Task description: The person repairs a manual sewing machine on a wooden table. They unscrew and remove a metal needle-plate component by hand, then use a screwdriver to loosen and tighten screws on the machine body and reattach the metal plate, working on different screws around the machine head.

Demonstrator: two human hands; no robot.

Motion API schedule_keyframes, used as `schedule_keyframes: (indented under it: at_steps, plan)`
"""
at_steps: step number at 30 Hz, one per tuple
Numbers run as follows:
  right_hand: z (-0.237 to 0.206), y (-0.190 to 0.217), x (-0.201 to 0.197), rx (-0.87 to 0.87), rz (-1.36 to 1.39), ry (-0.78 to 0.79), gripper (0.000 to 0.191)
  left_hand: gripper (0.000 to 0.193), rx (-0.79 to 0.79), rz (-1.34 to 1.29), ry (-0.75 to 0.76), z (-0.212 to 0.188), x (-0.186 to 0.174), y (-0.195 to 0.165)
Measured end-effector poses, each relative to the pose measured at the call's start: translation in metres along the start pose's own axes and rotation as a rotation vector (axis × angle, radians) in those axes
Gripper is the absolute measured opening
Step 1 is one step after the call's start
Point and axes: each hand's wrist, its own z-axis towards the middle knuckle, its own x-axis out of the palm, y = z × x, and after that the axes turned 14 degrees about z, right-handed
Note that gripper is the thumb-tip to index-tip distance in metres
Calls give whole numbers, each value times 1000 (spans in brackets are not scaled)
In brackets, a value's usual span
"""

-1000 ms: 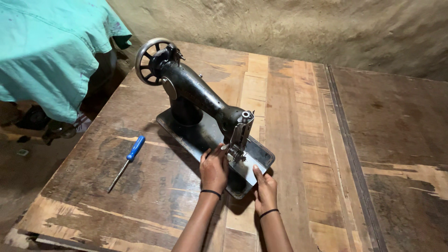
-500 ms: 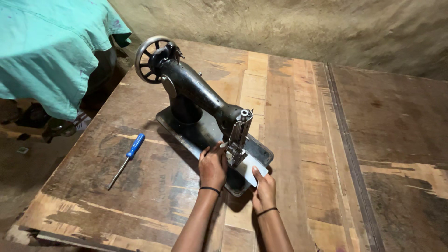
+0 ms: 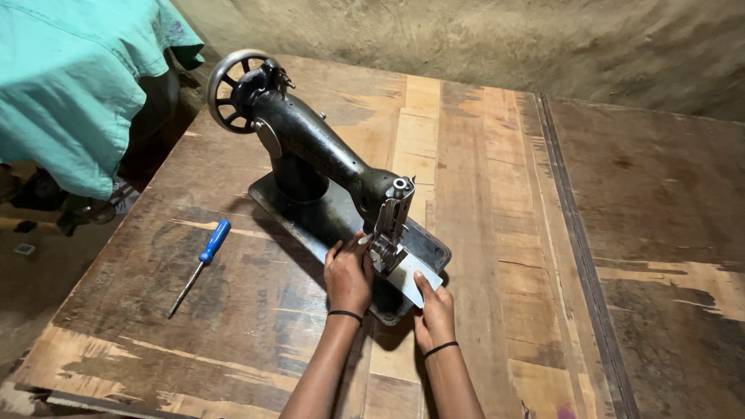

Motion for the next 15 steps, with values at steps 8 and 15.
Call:
schedule_keyframes:
  at_steps: [8,15]
  plan:
    - [1,7,24,169,129,164,33,28,-15,-1,-11,2,-2,-3]
    - [13,-1,16,114,127,84,36,31,-11,19,-11,3,-3,-4]
